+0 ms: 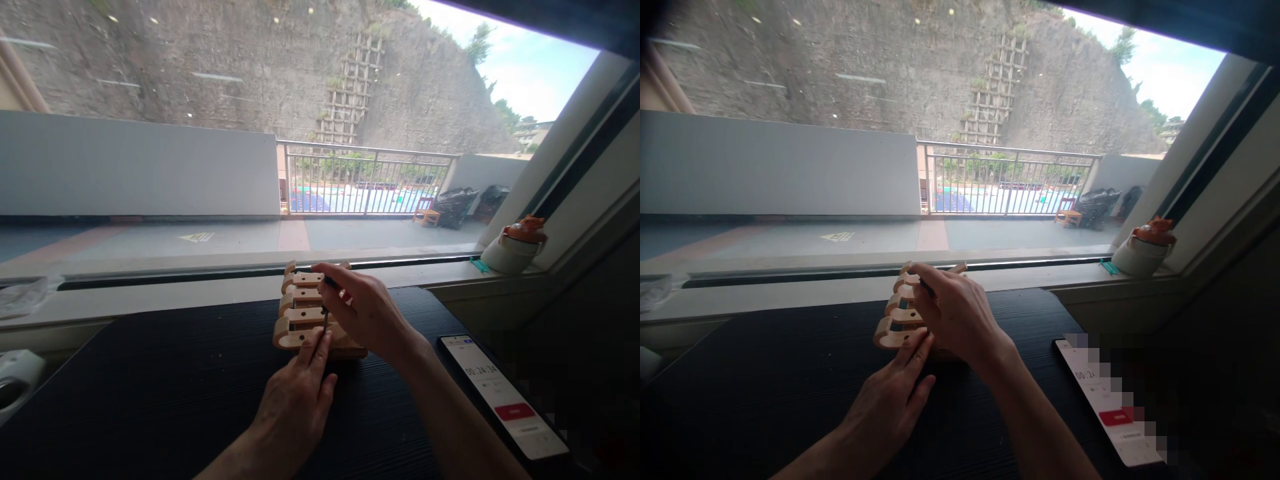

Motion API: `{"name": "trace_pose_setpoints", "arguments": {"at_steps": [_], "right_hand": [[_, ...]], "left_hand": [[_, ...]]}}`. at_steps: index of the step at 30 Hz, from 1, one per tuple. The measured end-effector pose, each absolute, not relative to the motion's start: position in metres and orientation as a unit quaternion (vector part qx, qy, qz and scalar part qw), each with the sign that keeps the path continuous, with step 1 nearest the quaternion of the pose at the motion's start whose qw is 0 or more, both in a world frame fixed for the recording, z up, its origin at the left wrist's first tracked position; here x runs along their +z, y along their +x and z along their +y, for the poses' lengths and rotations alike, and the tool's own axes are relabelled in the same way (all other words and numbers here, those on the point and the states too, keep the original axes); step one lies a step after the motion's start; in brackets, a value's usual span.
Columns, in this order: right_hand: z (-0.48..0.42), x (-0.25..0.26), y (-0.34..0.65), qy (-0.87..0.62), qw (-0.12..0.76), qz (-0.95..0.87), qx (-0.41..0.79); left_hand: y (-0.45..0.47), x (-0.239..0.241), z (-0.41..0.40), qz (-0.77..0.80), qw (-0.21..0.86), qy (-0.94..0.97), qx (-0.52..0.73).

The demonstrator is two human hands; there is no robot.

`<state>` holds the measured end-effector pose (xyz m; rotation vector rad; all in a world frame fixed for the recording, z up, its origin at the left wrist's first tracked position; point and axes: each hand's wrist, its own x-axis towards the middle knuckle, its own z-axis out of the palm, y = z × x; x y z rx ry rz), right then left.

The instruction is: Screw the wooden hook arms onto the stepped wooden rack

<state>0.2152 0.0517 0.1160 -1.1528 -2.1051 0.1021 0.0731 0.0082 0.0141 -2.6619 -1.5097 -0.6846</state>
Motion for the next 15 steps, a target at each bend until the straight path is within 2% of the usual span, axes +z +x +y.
{"name": "trace_pose_setpoints", "arguments": {"at_steps": [11, 15], "right_hand": [[0.060, 0.112, 0.219, -0.494, 0.375, -0.784, 0.000], [0.055, 0.114, 0.214, -0.458, 0.372, -0.807, 0.018]], "left_hand": [[0.072, 0.013, 0.008, -0.483, 0.012, -0.849, -0.215], [0.073, 0.015, 0.008, -0.485, 0.012, -0.852, -0.199]]}}
